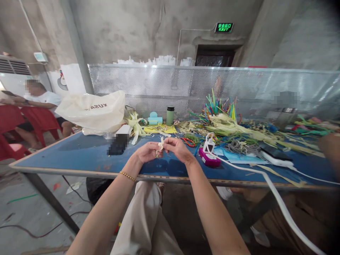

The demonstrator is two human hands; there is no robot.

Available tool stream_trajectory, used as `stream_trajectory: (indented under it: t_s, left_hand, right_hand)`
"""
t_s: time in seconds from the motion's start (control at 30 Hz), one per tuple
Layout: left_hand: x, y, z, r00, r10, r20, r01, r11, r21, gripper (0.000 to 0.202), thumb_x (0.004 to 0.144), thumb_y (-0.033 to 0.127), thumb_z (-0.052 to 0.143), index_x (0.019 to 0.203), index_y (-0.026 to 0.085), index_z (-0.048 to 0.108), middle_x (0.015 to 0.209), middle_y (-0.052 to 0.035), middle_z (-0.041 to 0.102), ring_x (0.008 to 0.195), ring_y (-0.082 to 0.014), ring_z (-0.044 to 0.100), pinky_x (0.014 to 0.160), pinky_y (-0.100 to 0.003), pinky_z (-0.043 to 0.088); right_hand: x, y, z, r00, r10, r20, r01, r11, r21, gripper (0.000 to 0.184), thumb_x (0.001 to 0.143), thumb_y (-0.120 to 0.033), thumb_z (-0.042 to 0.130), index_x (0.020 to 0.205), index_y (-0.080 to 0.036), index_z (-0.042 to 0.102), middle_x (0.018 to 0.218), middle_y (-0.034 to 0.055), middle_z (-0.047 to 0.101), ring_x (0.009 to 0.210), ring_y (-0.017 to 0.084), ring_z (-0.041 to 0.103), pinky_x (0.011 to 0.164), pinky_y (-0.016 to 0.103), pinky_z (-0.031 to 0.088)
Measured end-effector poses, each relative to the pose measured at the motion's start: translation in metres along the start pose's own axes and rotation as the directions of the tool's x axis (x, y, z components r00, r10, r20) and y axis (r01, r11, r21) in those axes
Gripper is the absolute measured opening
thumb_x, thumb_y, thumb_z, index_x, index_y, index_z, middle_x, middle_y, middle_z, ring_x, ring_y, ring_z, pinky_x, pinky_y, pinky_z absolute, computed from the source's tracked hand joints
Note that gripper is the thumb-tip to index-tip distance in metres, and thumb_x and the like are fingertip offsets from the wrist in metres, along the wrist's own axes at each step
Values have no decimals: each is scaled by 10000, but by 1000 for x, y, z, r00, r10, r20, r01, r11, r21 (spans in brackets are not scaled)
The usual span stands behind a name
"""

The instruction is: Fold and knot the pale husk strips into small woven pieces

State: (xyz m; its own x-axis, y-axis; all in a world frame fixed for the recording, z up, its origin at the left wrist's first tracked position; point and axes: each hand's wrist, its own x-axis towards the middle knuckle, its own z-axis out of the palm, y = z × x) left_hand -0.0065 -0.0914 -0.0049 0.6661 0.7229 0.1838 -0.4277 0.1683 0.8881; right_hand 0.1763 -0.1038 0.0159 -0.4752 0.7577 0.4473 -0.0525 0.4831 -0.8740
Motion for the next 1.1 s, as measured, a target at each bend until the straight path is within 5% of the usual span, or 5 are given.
stream_trajectory:
  t_s: [0.37,0.67,0.9,1.1]
  left_hand:
    - [3,0,-1,999,-27,-45,28,999,15,127,642,126,734,744,69,684,705,-88,655,552,-86,508,604,-250,422]
    - [9,-5,1,925,74,-373,-33,993,116,128,557,47,750,662,65,679,613,-41,607,511,-84,519,531,-237,401]
    - [9,-9,5,884,218,-414,-100,952,288,141,530,135,780,564,88,651,529,-8,557,472,-70,457,496,-235,329]
    - [11,-12,1,863,296,-410,-124,910,397,236,530,215,811,572,116,601,513,13,533,475,-79,453,501,-238,323]
  right_hand:
    - [0,-4,5,998,-26,-58,24,999,-37,319,732,-455,727,697,-167,593,581,-38,513,522,82,432,516,227,348]
    - [6,8,2,978,31,-205,-67,983,-173,345,720,-497,682,714,-153,667,499,-40,484,474,87,395,483,236,317]
    - [14,26,1,951,-152,-270,-23,834,-551,244,753,-371,588,609,-176,561,582,-3,554,553,117,451,553,249,347]
    - [15,32,-1,968,-124,-216,-55,740,-671,171,738,-294,571,610,-191,523,580,-3,548,549,123,455,553,250,329]
